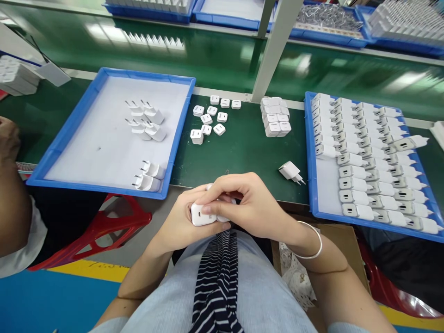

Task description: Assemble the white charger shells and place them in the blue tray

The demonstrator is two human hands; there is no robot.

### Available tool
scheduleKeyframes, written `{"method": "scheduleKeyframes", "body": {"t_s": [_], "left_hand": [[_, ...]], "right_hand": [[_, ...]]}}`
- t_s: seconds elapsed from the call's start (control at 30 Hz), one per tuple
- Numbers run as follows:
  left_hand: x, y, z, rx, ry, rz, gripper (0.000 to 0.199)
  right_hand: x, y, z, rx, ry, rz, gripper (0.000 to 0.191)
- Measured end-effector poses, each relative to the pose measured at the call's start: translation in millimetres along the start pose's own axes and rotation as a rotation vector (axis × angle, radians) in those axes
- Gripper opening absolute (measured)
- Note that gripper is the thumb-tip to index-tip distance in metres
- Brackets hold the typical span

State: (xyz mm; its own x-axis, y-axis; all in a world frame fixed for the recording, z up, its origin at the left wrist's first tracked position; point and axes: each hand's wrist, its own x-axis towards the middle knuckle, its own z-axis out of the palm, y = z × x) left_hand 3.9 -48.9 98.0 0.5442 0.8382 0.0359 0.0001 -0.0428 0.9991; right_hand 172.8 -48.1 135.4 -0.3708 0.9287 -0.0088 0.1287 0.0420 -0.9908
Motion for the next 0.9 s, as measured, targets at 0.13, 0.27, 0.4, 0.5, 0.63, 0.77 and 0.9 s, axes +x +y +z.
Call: {"method": "scheduleKeyframes", "body": {"t_s": [0.13, 0.27, 0.4, 0.5, 0.63, 0.77, 0.9], "left_hand": [[0.2, 0.0, -0.1, 0.007, -0.001, -0.001, 0.022], [0.8, 0.7, 0.6, -0.017, 0.001, 0.013, 0.023], [0.7, 1.3, 2.0, -0.034, 0.016, 0.011, 0.023], [0.5, 0.7, 3.0, -0.025, 0.021, 0.012, 0.023], [0.5, -0.9, 4.1, -0.005, 0.015, 0.009, 0.024], [0.6, -2.2, 5.2, -0.015, 0.014, 0.003, 0.025], [0.7, -2.5, 6.5, 0.007, 0.014, -0.002, 0.024]], "right_hand": [[-0.3, 1.2, -0.9, 0.023, 0.013, -0.004, 0.004], [-0.8, 1.4, -1.4, 0.003, -0.005, -0.018, 0.002], [-1.6, 1.2, -0.3, -0.045, 0.006, -0.046, 0.003], [-2.8, 1.3, 0.8, -0.096, 0.019, -0.076, 0.006], [-3.5, 1.6, 1.1, -0.133, 0.006, -0.082, 0.007], [-2.1, 1.2, 0.3, -0.168, -0.022, -0.053, 0.008], [-0.9, -0.2, -0.7, -0.199, -0.051, -0.021, 0.009]]}}
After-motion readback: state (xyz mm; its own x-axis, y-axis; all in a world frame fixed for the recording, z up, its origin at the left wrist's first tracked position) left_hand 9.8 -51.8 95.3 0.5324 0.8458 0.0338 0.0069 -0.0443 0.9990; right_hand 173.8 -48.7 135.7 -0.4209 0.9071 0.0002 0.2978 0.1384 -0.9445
